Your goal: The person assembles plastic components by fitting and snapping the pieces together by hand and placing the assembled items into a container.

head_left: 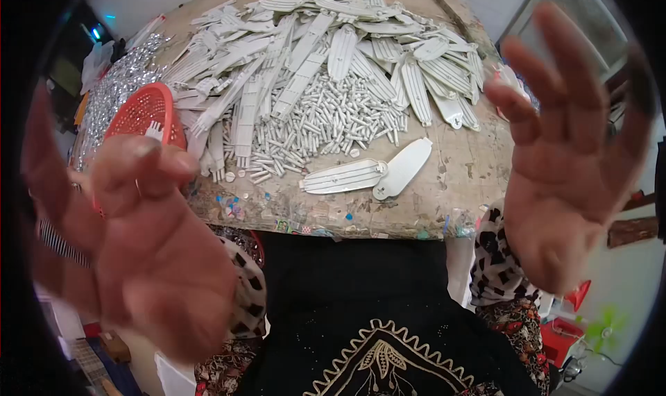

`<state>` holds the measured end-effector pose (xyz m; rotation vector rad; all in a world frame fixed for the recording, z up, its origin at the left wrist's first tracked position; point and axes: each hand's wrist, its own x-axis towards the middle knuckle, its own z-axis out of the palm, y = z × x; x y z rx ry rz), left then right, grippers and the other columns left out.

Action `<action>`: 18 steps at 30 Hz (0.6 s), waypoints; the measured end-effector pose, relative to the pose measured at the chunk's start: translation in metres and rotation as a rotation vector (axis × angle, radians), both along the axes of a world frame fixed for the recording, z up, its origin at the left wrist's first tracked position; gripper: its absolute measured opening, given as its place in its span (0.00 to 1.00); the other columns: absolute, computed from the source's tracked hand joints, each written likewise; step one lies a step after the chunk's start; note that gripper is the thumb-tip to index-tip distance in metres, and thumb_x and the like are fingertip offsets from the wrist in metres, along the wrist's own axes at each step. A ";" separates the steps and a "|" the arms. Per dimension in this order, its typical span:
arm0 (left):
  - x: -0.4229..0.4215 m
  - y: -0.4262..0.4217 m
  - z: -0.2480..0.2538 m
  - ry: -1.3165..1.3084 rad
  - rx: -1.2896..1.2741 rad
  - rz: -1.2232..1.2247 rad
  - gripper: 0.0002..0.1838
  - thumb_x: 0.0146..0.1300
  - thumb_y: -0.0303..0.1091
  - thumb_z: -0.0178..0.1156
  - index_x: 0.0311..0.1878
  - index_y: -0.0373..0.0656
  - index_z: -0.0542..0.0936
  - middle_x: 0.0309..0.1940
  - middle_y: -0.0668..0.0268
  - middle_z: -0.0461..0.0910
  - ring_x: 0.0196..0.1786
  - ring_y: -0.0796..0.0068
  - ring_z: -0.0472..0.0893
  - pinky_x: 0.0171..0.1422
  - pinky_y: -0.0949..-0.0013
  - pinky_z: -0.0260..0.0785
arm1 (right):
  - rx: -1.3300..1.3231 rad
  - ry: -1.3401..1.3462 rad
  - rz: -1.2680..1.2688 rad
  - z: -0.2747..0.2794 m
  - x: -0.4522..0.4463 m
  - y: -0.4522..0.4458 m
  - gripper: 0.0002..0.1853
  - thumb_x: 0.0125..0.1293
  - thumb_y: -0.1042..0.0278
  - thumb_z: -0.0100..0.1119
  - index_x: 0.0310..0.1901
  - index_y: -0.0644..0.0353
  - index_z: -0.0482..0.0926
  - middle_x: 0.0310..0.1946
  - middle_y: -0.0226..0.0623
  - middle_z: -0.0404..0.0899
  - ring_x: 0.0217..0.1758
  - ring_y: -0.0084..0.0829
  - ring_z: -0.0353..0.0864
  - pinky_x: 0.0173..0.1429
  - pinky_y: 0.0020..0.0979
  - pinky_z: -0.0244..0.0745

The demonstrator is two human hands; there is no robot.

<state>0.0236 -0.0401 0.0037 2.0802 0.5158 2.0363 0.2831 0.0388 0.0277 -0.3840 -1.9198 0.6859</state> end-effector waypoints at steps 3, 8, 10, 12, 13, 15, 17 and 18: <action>-0.047 0.007 -0.070 -0.101 -0.308 0.667 0.18 0.67 0.20 0.54 0.59 0.28 0.72 0.52 0.54 0.77 0.49 0.67 0.79 0.54 0.69 0.72 | -0.035 -0.288 -0.155 -0.077 0.014 0.024 0.19 0.64 0.73 0.60 0.56 0.65 0.75 0.51 0.41 0.78 0.53 0.33 0.74 0.57 0.33 0.69; -0.125 0.015 -0.213 0.054 -0.840 0.858 0.15 0.68 0.27 0.58 0.57 0.34 0.78 0.50 0.64 0.80 0.47 0.78 0.79 0.55 0.75 0.69 | -0.255 -0.685 -0.326 -0.191 0.032 0.031 0.15 0.64 0.69 0.62 0.50 0.66 0.78 0.39 0.44 0.78 0.35 0.37 0.77 0.40 0.30 0.72; -0.130 0.030 -0.232 0.019 -0.947 0.840 0.18 0.66 0.31 0.60 0.57 0.35 0.78 0.47 0.65 0.81 0.42 0.78 0.78 0.49 0.75 0.70 | -0.350 -0.719 -0.577 -0.207 0.028 0.030 0.17 0.66 0.62 0.60 0.50 0.66 0.75 0.40 0.49 0.79 0.36 0.45 0.79 0.39 0.37 0.74; -0.122 0.053 -0.232 0.059 -0.957 0.896 0.18 0.66 0.31 0.61 0.58 0.36 0.78 0.44 0.66 0.81 0.39 0.78 0.77 0.46 0.75 0.69 | -0.326 -0.737 -0.697 -0.221 0.019 0.035 0.20 0.67 0.58 0.59 0.51 0.66 0.74 0.42 0.50 0.79 0.38 0.48 0.80 0.41 0.41 0.74; -0.119 0.067 -0.230 0.102 -0.969 0.956 0.19 0.65 0.32 0.62 0.58 0.37 0.78 0.41 0.66 0.80 0.36 0.78 0.75 0.43 0.74 0.69 | -0.307 -0.754 -0.814 -0.225 0.014 0.038 0.22 0.67 0.54 0.59 0.51 0.65 0.72 0.43 0.52 0.79 0.40 0.51 0.81 0.42 0.45 0.74; -0.125 0.093 -0.232 0.127 -0.899 0.983 0.23 0.60 0.38 0.67 0.57 0.38 0.79 0.36 0.66 0.79 0.32 0.75 0.73 0.38 0.70 0.68 | -0.393 -0.787 -0.836 -0.225 0.005 0.044 0.25 0.66 0.51 0.59 0.51 0.65 0.71 0.42 0.54 0.79 0.42 0.54 0.80 0.43 0.47 0.73; -0.121 0.107 -0.224 0.326 -1.026 1.166 0.27 0.54 0.42 0.71 0.54 0.38 0.79 0.33 0.63 0.78 0.32 0.71 0.74 0.39 0.67 0.69 | -0.492 -0.827 -0.862 -0.225 -0.003 0.049 0.27 0.65 0.48 0.60 0.52 0.65 0.70 0.42 0.56 0.79 0.43 0.57 0.80 0.44 0.50 0.73; -0.120 0.112 -0.231 0.230 -0.951 1.183 0.27 0.48 0.43 0.74 0.48 0.36 0.79 0.32 0.61 0.78 0.32 0.68 0.75 0.40 0.65 0.68 | -0.473 -0.778 -0.851 -0.226 -0.004 0.051 0.28 0.63 0.48 0.61 0.52 0.65 0.70 0.40 0.56 0.80 0.41 0.55 0.80 0.43 0.48 0.73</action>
